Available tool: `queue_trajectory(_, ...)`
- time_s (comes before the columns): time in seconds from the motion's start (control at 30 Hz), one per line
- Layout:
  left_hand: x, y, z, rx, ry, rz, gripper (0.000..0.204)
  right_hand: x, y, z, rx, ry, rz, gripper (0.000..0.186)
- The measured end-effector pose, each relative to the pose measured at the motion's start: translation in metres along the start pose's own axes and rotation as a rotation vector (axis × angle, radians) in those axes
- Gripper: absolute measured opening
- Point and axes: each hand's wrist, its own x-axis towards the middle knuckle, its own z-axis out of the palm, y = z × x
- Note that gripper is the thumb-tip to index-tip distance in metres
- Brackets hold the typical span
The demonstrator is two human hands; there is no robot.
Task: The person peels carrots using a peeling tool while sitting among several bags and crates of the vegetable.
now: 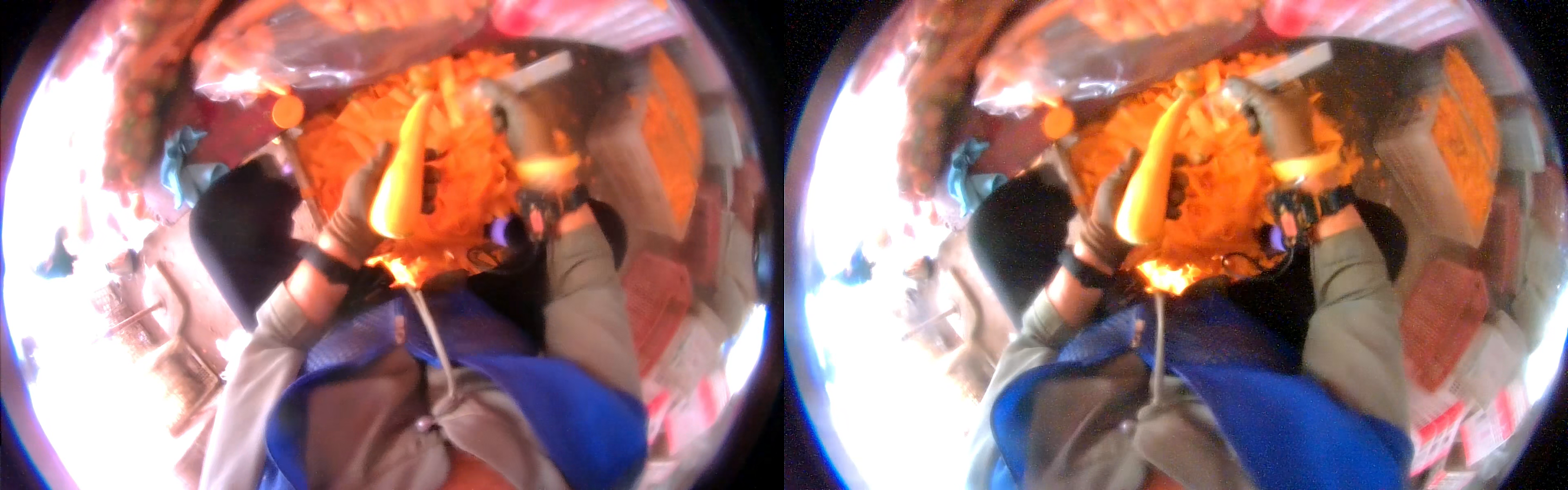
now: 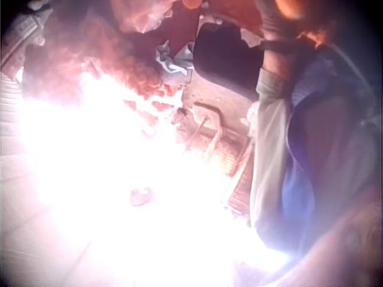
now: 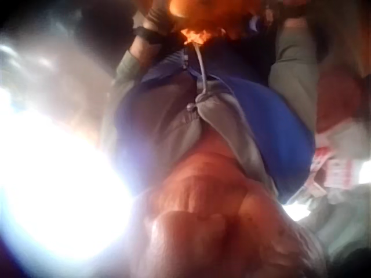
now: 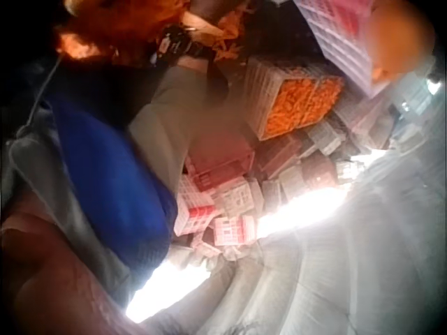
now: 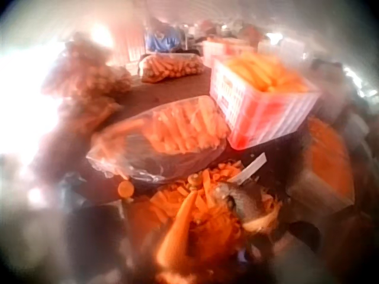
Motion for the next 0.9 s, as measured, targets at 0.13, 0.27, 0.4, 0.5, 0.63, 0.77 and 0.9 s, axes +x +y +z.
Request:
queue_trajectory(0.13,0.013,-0.012,-0.019,-0.036,0.006,0.002,0.062,-0.062,-0.022,0.033,0.167,-0.290,0.011,0.022)
queue_trajectory(0.27,0.019,-0.017,-0.016,-0.130,0.095,-0.058,0.059,-0.085,-0.027,0.043,0.182,-0.528,0.065,0.022)
queue_trajectory(0.4,-0.003,-0.014,0.008,0.078,0.162,-0.020,0.047,-0.023,0.014,0.029,-0.052,-0.177,0.085,0.024)
queue_trajectory(0.5,-0.004,-0.015,0.016,0.033,0.037,-0.114,0.055,0.026,0.038,-0.014,-0.033,0.068,0.079,0.022)
queue_trajectory(0.63,-0.016,0.000,0.021,0.271,0.012,0.013,0.055,0.004,-0.002,-0.001,0.004,0.097,-0.028,0.019)
queue_trajectory(0.77,-0.019,0.008,0.018,0.817,0.154,0.108,0.047,-0.027,-0.020,0.012,0.152,-0.058,0.050,0.014)
queue_trajectory(0.9,-0.025,0.003,0.017,1.180,0.226,0.217,0.038,-0.054,-0.029,0.011,0.030,-0.224,0.010,0.013)
